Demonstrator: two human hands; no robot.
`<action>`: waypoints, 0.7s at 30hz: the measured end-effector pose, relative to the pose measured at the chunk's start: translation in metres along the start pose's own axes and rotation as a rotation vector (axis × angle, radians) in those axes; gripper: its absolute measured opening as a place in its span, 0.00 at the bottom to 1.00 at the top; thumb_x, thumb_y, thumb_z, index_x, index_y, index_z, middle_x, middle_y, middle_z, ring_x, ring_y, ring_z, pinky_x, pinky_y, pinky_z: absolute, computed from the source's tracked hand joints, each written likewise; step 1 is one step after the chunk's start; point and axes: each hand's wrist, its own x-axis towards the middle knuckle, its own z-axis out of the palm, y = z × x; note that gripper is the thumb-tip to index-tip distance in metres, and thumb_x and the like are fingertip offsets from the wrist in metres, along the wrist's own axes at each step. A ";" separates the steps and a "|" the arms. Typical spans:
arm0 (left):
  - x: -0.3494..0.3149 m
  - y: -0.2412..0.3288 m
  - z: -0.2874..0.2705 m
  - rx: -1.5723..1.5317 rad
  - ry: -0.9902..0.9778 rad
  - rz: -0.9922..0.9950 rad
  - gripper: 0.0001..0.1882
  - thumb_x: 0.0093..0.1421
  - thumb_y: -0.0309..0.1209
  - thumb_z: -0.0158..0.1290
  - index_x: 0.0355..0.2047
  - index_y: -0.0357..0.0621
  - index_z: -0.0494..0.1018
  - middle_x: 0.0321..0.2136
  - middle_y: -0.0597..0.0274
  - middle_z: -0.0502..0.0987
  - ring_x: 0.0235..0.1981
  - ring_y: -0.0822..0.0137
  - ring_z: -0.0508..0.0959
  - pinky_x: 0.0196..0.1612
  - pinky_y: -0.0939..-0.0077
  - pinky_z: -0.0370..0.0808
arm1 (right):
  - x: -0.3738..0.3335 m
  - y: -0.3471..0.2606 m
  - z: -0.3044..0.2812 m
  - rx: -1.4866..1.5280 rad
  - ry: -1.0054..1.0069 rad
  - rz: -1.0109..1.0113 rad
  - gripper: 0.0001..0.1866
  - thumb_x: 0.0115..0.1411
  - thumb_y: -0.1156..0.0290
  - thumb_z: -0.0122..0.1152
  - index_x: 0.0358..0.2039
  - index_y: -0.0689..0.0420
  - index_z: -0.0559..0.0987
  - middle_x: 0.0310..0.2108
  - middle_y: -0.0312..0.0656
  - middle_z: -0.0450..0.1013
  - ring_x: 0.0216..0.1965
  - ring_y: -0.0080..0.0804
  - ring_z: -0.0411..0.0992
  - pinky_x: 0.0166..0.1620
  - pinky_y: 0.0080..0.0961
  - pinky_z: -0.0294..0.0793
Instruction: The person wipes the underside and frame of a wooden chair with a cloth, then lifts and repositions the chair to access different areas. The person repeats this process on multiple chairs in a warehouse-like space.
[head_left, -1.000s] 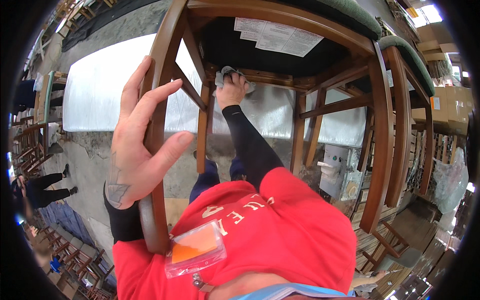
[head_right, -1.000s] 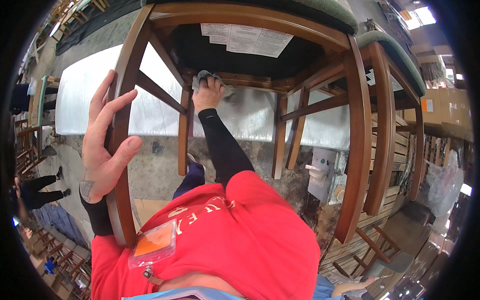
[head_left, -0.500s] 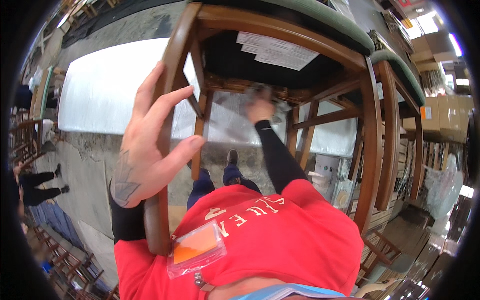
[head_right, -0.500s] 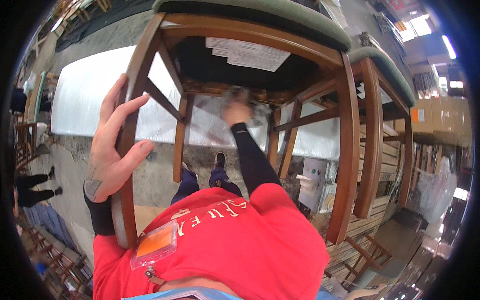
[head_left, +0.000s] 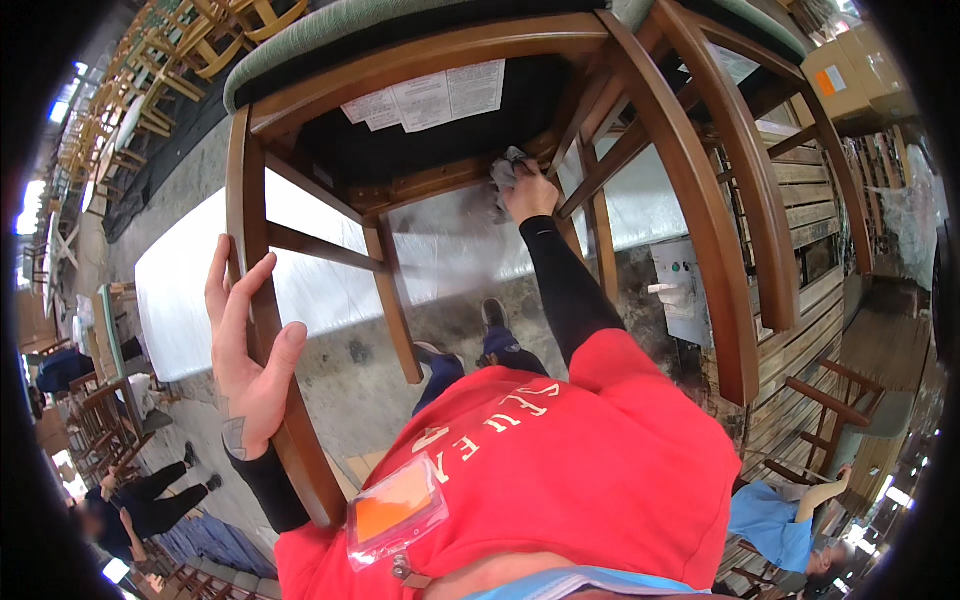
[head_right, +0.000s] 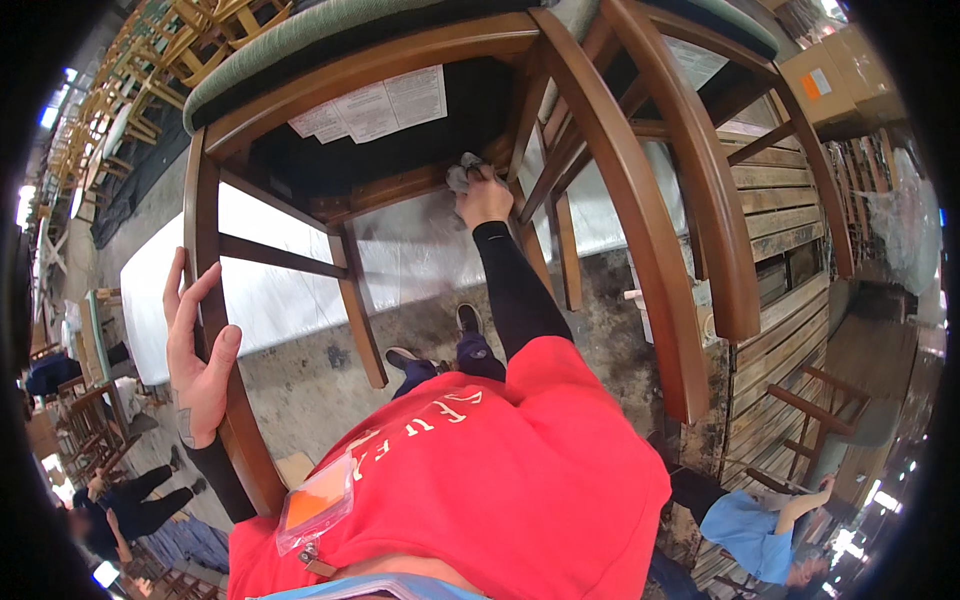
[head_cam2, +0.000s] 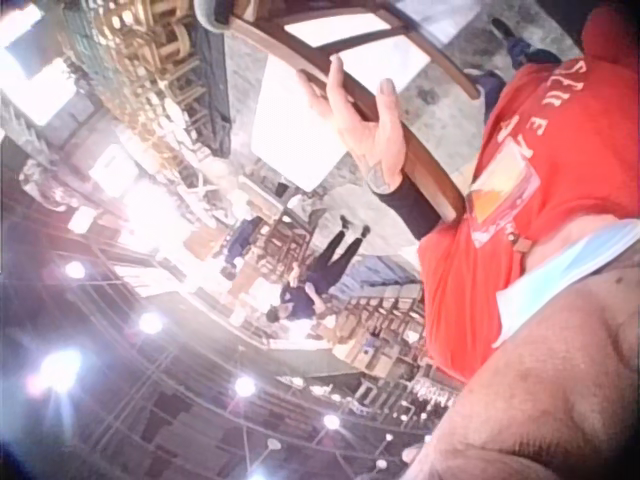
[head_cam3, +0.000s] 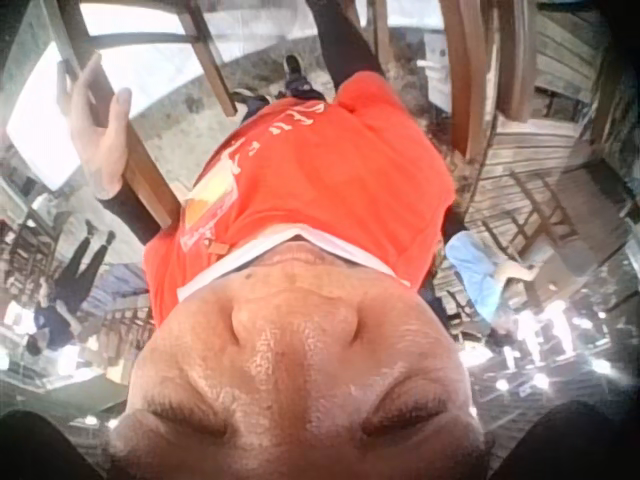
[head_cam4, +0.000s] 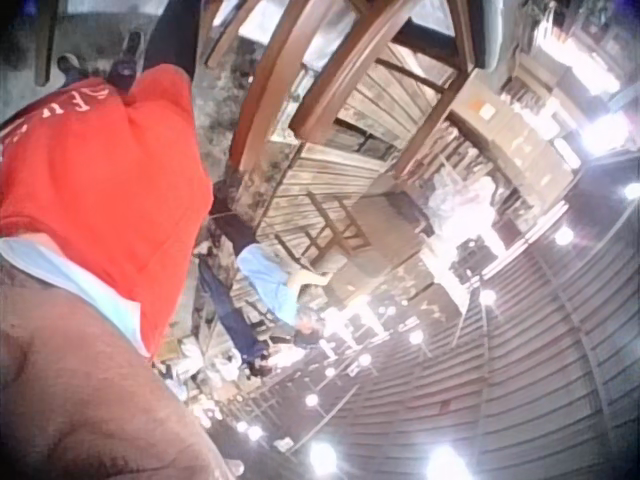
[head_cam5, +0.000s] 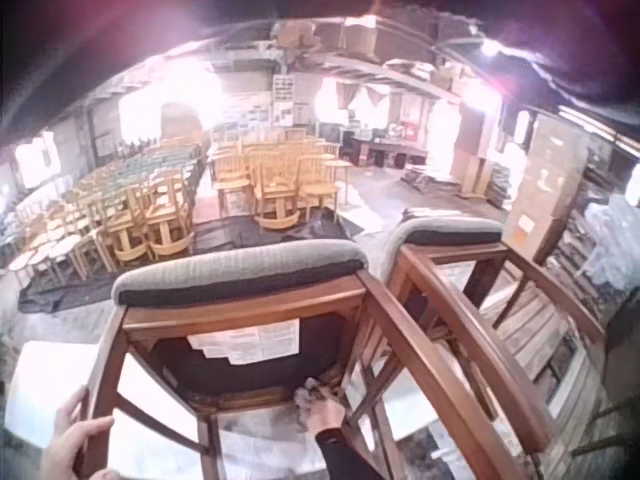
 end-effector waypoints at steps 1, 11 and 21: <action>0.001 0.000 0.000 0.002 -0.001 0.003 0.31 0.57 0.44 0.58 0.59 0.45 0.72 0.71 0.52 0.54 0.72 0.50 0.56 0.69 0.56 0.59 | 0.003 -0.004 -0.002 0.004 0.027 0.023 0.24 0.43 0.65 0.70 0.45 0.50 0.82 0.52 0.42 0.75 0.39 0.46 0.79 0.39 0.45 0.79; -0.001 0.003 -0.001 0.058 -0.024 0.014 0.30 0.58 0.44 0.55 0.59 0.46 0.72 0.72 0.50 0.53 0.72 0.49 0.55 0.69 0.52 0.56 | 0.006 0.002 0.002 -0.022 0.061 -0.021 0.27 0.51 0.69 0.65 0.54 0.49 0.76 0.59 0.36 0.71 0.42 0.46 0.79 0.43 0.43 0.80; -0.001 0.003 -0.001 0.101 -0.025 0.022 0.32 0.58 0.49 0.56 0.59 0.46 0.72 0.71 0.50 0.54 0.72 0.48 0.55 0.70 0.50 0.55 | 0.014 0.020 -0.009 0.073 0.020 0.070 0.22 0.52 0.67 0.64 0.49 0.55 0.79 0.48 0.46 0.76 0.41 0.50 0.78 0.44 0.44 0.78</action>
